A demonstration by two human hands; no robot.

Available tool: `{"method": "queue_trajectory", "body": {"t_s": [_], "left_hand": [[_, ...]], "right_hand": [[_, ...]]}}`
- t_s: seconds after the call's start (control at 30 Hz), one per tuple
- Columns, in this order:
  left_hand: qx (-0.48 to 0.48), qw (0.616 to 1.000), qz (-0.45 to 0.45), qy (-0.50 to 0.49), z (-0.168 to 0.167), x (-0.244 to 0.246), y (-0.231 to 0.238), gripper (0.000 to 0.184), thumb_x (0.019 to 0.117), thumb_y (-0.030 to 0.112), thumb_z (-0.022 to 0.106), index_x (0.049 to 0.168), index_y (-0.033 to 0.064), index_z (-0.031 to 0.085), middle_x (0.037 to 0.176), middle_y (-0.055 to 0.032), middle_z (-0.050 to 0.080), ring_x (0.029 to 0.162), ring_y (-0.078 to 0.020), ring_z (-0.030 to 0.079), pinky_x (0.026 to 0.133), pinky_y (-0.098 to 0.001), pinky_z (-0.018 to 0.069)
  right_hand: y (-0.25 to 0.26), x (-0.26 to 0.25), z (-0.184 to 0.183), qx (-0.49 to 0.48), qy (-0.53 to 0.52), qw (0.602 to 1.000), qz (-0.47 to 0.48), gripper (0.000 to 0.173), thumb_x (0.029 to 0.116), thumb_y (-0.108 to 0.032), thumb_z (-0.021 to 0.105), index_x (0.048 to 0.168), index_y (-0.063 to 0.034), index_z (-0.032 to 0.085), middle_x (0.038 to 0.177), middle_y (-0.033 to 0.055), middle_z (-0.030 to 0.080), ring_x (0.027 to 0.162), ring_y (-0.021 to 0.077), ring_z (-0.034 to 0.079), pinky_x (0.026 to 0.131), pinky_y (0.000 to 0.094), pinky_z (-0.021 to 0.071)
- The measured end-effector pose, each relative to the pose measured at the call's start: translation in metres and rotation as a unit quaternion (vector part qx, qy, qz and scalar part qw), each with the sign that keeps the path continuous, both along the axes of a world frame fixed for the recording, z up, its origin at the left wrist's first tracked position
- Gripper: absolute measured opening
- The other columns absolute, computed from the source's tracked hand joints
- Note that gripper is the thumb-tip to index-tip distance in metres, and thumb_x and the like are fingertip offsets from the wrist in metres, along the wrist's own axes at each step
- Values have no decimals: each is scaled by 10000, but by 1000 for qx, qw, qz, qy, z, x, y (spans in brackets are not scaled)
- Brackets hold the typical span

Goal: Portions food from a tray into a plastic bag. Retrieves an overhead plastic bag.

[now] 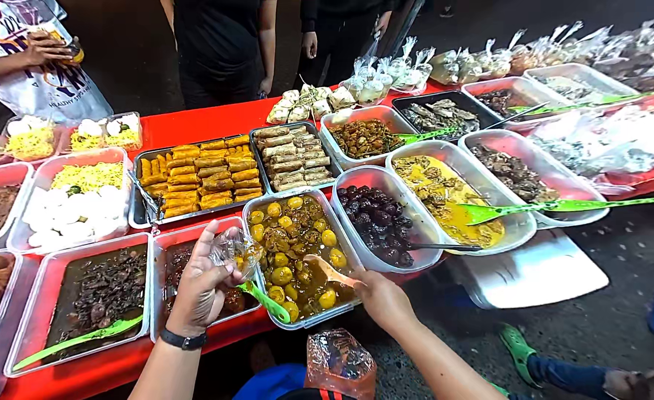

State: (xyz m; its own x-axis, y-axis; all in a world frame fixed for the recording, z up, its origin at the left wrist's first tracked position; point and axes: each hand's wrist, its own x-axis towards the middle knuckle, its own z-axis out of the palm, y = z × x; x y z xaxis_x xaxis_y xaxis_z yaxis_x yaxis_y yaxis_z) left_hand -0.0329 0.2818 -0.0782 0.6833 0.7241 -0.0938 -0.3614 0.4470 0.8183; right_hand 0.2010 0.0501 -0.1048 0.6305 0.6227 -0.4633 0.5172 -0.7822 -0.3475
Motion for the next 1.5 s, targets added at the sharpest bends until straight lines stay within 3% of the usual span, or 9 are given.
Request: {"method": "queue_trajectory", "body": {"t_s": [0.27,0.33,0.47,0.6,0.87,1.03,1.17,1.3,1.5], "left_hand": [[4,999,-25,23,-2,2,-3,865,785,-113,542,1564,221,370,1397,-122,608,676,-149,668,573,-281,583],[0,999,-30,26,-4,2,-4,875,791,-112,550,1576,214,344,1398,-124,608,686,-145,668,576,-273,578],[-4,999,-35,24,-6,0,-6,878,794,-107,560,1579,222,344,1425,-133,585,681,-145,663,577,-272,576],[6,999,-37,25,-5,2,-6,876,794,-101,550,1582,219,340,1433,-136,579,676,-149,661,578,-276,577],[3,999,-25,20,-3,-3,-9,882,793,-108,550,1585,215,335,1408,-140,593,679,-145,664,581,-276,582],[-2,1000,-17,19,-2,-5,-11,881,792,-109,542,1584,219,337,1399,-139,602,697,-151,679,586,-280,590],[-2,1000,-16,13,-5,-7,-10,871,796,-114,544,1579,212,348,1402,-148,599,682,-150,668,584,-277,583],[-8,1000,-14,19,-5,-8,-10,882,795,-116,542,1586,215,338,1402,-148,598,677,-154,668,576,-278,581],[5,999,-16,34,-1,-12,-8,882,798,-98,558,1585,233,338,1380,-130,617,662,-146,661,576,-279,580]], "right_hand": [[-13,11,-22,72,143,981,-107,246,1026,-133,583,1229,-103,718,1225,94,708,1108,209,671,976,444,522],[-23,8,-14,77,33,996,-35,279,1040,-135,547,1255,-122,725,1236,109,706,1164,267,666,1039,514,503],[-27,9,-14,227,-285,926,102,236,965,-58,587,1068,-110,793,968,112,762,889,329,739,752,589,566],[1,12,-15,225,-341,906,108,160,943,-74,667,1053,-86,783,962,128,746,881,342,722,716,556,559],[28,10,0,41,-59,997,15,293,1040,-139,555,1284,-143,715,1276,131,694,1177,343,661,1022,576,497],[46,10,-14,59,74,994,-61,274,1037,-130,574,1274,-120,711,1307,126,683,1223,309,640,1059,556,478],[36,31,-19,118,158,970,-139,207,1026,-96,601,1193,-60,718,1161,168,703,1056,305,669,917,539,526],[34,22,-4,81,-37,996,-14,284,1046,-133,550,1269,-147,726,1288,97,699,1203,302,654,1036,574,489],[30,-7,38,146,-290,941,90,198,960,-44,629,1076,-85,783,979,139,739,872,354,717,736,570,548]]}}
